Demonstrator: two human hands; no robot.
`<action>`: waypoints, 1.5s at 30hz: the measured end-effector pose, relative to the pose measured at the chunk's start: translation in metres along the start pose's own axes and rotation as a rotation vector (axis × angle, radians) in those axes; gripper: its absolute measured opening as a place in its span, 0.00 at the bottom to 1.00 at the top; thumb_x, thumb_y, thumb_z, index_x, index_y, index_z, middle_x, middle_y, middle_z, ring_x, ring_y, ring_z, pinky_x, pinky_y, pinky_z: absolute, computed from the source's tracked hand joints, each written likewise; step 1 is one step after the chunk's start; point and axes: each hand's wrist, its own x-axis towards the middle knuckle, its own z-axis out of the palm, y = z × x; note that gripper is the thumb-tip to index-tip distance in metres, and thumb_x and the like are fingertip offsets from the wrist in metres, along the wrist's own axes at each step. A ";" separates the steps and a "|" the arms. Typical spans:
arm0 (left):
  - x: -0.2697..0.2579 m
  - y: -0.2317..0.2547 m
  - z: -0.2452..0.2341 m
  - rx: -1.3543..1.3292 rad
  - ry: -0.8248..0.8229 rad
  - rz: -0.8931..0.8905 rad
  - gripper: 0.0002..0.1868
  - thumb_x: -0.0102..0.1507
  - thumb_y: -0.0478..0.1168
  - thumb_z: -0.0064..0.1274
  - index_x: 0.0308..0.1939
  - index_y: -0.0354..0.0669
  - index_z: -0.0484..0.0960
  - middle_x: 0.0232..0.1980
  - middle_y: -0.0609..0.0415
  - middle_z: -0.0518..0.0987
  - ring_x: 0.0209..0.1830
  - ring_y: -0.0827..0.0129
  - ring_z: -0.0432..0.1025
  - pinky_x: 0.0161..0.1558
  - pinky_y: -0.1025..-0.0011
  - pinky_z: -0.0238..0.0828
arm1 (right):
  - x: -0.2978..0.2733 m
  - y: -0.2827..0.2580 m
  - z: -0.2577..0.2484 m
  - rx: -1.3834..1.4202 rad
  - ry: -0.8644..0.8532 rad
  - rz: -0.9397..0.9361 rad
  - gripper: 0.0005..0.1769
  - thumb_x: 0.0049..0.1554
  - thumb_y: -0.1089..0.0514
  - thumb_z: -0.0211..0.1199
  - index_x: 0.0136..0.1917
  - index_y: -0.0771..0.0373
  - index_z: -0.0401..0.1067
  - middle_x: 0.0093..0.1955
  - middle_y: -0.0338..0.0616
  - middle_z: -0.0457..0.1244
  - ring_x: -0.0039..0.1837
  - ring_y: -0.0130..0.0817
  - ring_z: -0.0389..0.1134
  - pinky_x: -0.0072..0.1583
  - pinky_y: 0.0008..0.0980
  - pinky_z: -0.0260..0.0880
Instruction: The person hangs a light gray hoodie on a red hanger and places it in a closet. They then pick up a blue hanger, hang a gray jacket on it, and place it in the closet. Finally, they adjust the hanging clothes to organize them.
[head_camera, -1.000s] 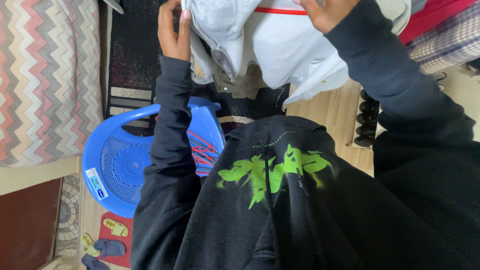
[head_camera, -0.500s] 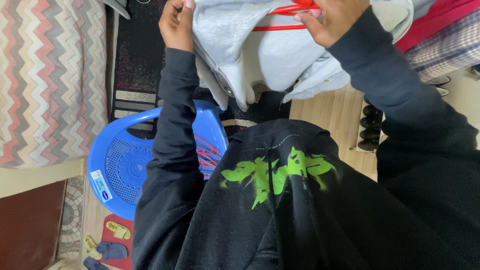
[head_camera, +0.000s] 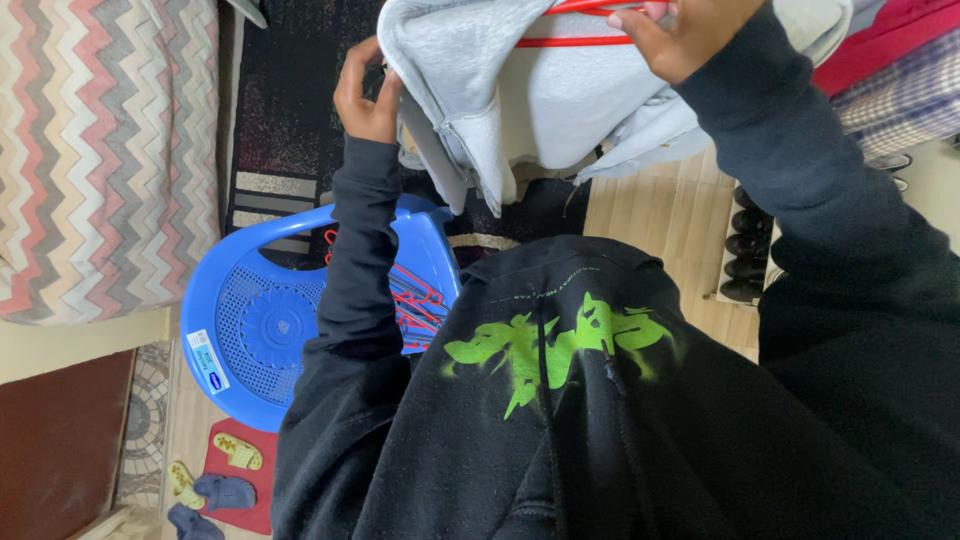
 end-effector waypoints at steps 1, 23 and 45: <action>0.001 0.000 0.000 0.031 0.022 0.007 0.13 0.68 0.33 0.55 0.56 0.33 0.79 0.52 0.48 0.82 0.53 0.64 0.77 0.58 0.68 0.74 | -0.002 0.000 0.000 -0.029 0.017 -0.027 0.17 0.67 0.57 0.72 0.42 0.63 0.67 0.36 0.39 0.61 0.36 0.32 0.64 0.44 0.28 0.64; 0.008 -0.010 -0.012 -0.205 -0.069 -0.074 0.08 0.72 0.32 0.51 0.52 0.33 0.81 0.49 0.52 0.81 0.51 0.70 0.75 0.56 0.71 0.71 | 0.021 -0.042 0.014 -0.002 -0.104 0.090 0.21 0.72 0.47 0.60 0.44 0.66 0.73 0.28 0.40 0.58 0.29 0.29 0.59 0.35 0.25 0.59; 0.059 0.131 0.029 0.041 -0.382 0.341 0.11 0.69 0.37 0.57 0.52 0.37 0.78 0.53 0.45 0.78 0.55 0.50 0.71 0.60 0.60 0.67 | 0.041 -0.061 0.050 0.351 -0.053 0.260 0.18 0.67 0.51 0.71 0.48 0.68 0.72 0.42 0.48 0.66 0.42 0.37 0.69 0.46 0.33 0.70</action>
